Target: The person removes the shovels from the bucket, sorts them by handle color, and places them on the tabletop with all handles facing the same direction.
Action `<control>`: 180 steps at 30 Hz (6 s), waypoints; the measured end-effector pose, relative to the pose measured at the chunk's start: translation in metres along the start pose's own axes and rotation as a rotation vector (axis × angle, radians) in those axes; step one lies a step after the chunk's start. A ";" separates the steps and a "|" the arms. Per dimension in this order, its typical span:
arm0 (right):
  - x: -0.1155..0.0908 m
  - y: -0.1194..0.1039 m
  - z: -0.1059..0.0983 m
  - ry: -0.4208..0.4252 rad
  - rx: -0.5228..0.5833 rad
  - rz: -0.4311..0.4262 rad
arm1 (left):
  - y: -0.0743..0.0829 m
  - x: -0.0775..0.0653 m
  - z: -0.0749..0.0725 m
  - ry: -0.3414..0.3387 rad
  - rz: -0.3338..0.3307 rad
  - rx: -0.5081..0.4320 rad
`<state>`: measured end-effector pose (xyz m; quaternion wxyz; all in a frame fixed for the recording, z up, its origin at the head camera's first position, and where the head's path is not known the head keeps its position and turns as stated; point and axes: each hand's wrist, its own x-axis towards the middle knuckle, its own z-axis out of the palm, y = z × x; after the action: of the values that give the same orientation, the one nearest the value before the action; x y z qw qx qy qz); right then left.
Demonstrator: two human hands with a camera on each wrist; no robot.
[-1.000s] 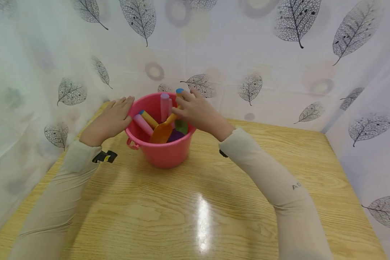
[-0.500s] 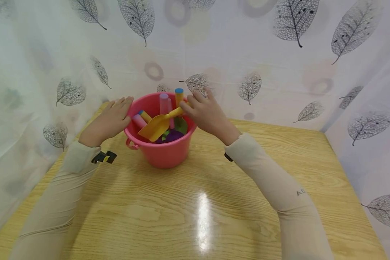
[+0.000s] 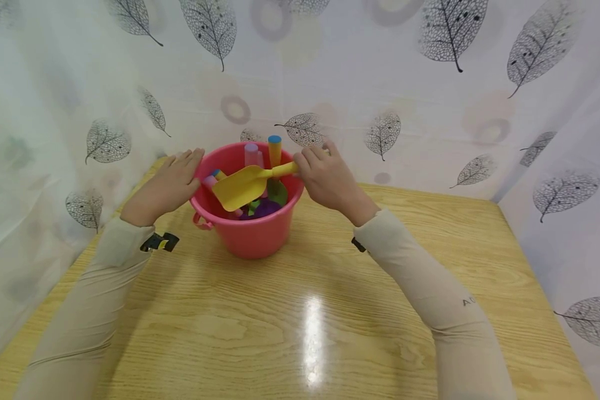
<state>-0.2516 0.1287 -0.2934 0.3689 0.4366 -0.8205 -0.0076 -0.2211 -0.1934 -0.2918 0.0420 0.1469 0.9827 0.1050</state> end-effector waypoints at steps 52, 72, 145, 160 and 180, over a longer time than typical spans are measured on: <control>-0.104 0.094 -0.007 -0.032 -0.121 0.361 | -0.001 -0.001 0.002 0.030 0.022 -0.045; -0.159 0.112 0.048 -0.281 -0.007 0.439 | -0.001 -0.002 0.003 0.024 0.005 -0.081; -0.185 0.124 0.083 -0.766 0.072 0.500 | 0.008 -0.012 0.010 0.084 -0.030 0.030; -0.181 0.124 0.086 -0.793 0.053 0.520 | 0.008 -0.014 0.009 0.101 -0.023 0.033; -0.170 0.125 0.071 -0.670 0.075 0.513 | 0.012 -0.015 0.005 0.071 -0.051 0.084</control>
<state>-0.3255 0.3066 -0.4048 0.0555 0.2046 -0.9769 -0.0274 -0.2032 -0.1858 -0.2938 0.0034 0.1196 0.9905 0.0675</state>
